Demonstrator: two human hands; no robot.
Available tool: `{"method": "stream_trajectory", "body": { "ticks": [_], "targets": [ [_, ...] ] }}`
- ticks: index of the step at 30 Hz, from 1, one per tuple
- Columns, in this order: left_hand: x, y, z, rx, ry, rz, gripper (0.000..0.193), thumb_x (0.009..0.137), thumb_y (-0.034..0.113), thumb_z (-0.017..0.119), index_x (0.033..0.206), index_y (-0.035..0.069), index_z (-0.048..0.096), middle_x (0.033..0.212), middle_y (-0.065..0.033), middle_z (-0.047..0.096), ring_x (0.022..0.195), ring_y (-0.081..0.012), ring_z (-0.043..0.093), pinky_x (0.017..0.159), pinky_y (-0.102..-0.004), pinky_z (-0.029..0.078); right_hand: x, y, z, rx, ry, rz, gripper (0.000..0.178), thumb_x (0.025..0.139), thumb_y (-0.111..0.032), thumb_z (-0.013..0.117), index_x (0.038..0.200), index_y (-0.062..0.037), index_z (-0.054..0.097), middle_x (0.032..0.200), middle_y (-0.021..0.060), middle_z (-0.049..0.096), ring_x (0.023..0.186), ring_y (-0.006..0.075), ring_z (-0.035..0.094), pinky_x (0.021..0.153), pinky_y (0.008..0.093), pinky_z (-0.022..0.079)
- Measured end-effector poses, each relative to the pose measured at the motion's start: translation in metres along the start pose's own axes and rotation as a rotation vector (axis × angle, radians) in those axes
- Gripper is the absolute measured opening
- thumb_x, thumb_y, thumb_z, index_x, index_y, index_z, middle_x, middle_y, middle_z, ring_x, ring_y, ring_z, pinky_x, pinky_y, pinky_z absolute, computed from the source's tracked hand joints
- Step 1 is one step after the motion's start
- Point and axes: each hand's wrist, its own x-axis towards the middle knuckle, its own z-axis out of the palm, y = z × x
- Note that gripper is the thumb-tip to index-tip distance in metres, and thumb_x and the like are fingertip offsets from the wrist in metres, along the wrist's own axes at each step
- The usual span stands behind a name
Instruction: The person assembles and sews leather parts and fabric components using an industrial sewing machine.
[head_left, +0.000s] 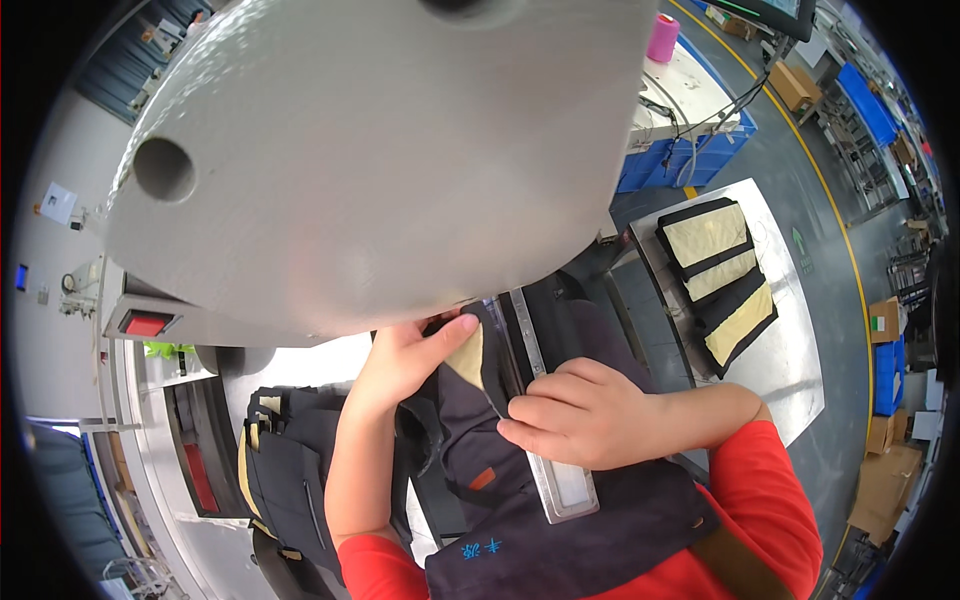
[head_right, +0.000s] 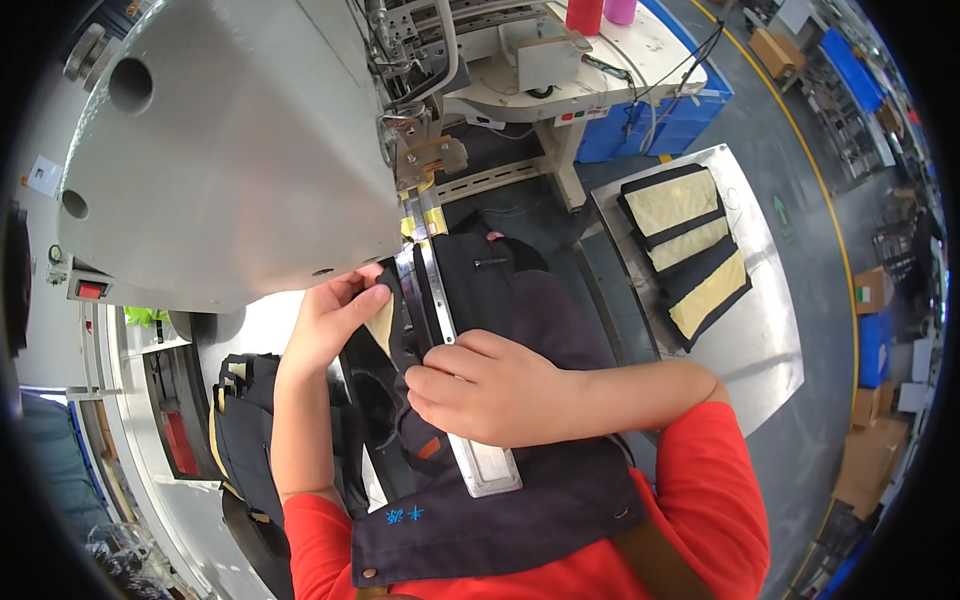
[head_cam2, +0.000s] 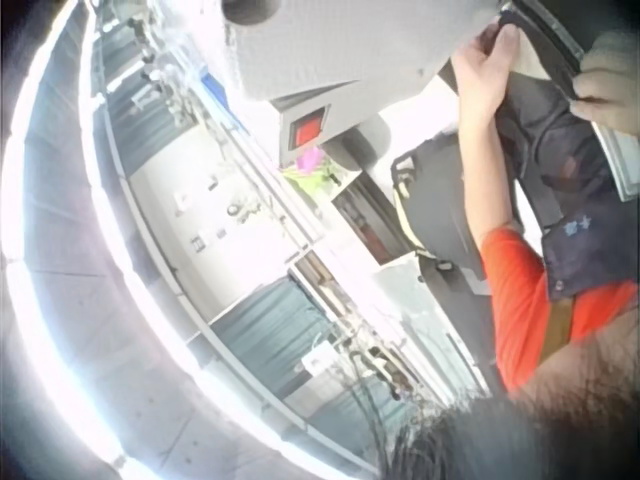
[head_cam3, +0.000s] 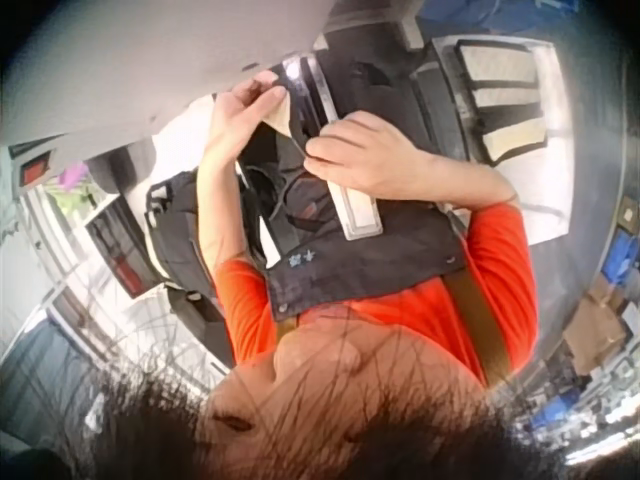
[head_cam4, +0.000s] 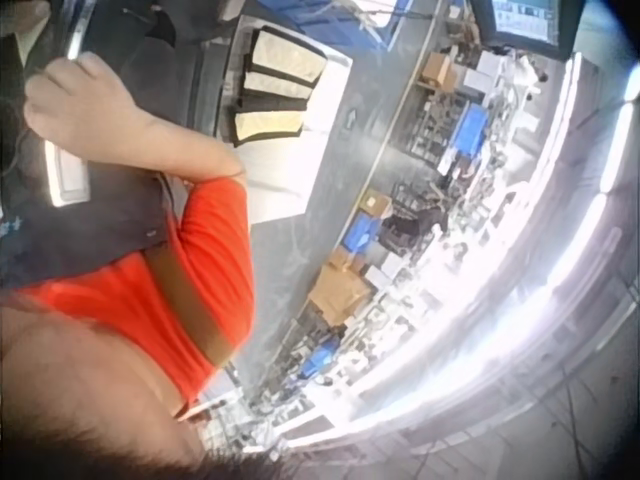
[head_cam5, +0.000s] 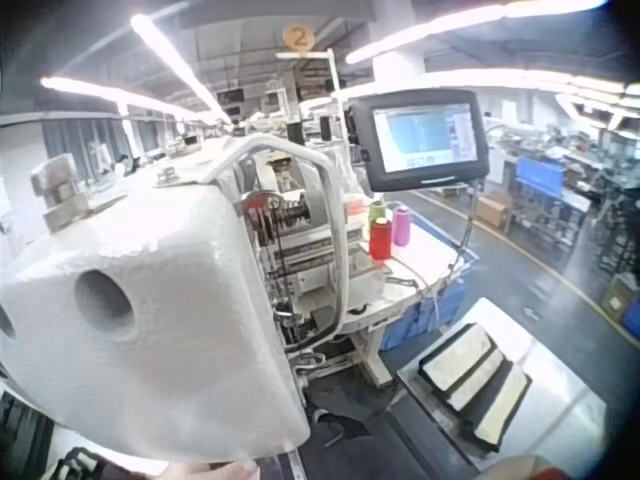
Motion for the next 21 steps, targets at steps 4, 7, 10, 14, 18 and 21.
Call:
{"method": "stream_trajectory", "body": {
  "ticks": [4, 7, 10, 14, 18, 21],
  "targets": [
    [0.01, 0.001, 0.0, 0.076, -0.015, -0.124, 0.026, 0.084, 0.012, 0.066, 0.106, 0.001, 0.058, 0.096, -0.0003, 0.057, 0.09, -0.009, 0.051, 0.083, -0.0257, 0.042, 0.001, 0.002, -0.002, -0.094, 0.037, -0.059, 0.017, 0.071, -0.013, 0.065, 0.087, -0.0073, 0.067, 0.096, 0.0036, 0.062, 0.088, 0.0178, 0.06, 0.067, 0.0274, 0.046],
    [0.016, 0.003, 0.004, 0.119, -0.028, -0.13, 0.028, 0.085, 0.015, 0.066, 0.108, 0.0, 0.058, 0.1, -0.0008, 0.058, 0.094, -0.0097, 0.05, 0.084, -0.0254, 0.041, -0.001, 0.003, -0.002, -0.066, 0.019, -0.051, 0.015, 0.072, -0.012, 0.066, 0.084, -0.0043, 0.066, 0.095, 0.0067, 0.063, 0.087, 0.0204, 0.061, 0.069, 0.0294, 0.05],
    [0.017, 0.012, 0.011, 0.315, 0.026, -0.104, 0.029, 0.084, 0.017, 0.067, 0.107, 0.001, 0.06, 0.1, -0.0016, 0.06, 0.092, -0.0104, 0.053, 0.083, -0.0253, 0.042, 0.001, 0.002, -0.002, -0.009, -0.035, -0.074, 0.015, 0.071, -0.011, 0.068, 0.083, -0.0017, 0.066, 0.094, 0.009, 0.064, 0.086, 0.022, 0.062, 0.071, 0.0313, 0.053],
    [0.02, 0.008, 0.021, 0.266, 0.179, -0.051, 0.025, 0.082, 0.016, 0.068, 0.101, 0.0, 0.063, 0.094, -0.003, 0.063, 0.087, -0.0113, 0.056, 0.08, -0.0257, 0.044, -0.004, 0.005, 0.004, -0.056, 0.002, -0.031, 0.02, 0.07, -0.012, 0.064, 0.085, 0.0018, 0.064, 0.091, 0.0116, 0.063, 0.087, 0.0243, 0.061, 0.074, 0.0325, 0.051],
    [0.02, 0.01, 0.033, 0.456, 0.268, 0.119, 0.021, 0.081, 0.015, 0.069, 0.092, -0.003, 0.066, 0.086, -0.0048, 0.065, 0.081, -0.0121, 0.058, 0.076, -0.0269, 0.046, -0.006, 0.006, 0.007, -0.06, 0.043, -0.015, 0.027, 0.069, -0.013, 0.06, 0.088, 0.0056, 0.062, 0.09, 0.0141, 0.061, 0.088, 0.0268, 0.06, 0.078, 0.0349, 0.05],
    [0.021, 0.007, 0.033, 0.455, 0.299, 0.129, 0.02, 0.08, 0.014, 0.07, 0.09, -0.003, 0.066, 0.085, -0.0058, 0.066, 0.081, -0.0129, 0.059, 0.076, -0.0275, 0.046, -0.004, 0.007, 0.005, -0.044, 0.031, -0.023, 0.027, 0.068, -0.013, 0.06, 0.088, 0.0055, 0.062, 0.089, 0.014, 0.061, 0.088, 0.0269, 0.06, 0.078, 0.035, 0.05]
  ]
}}
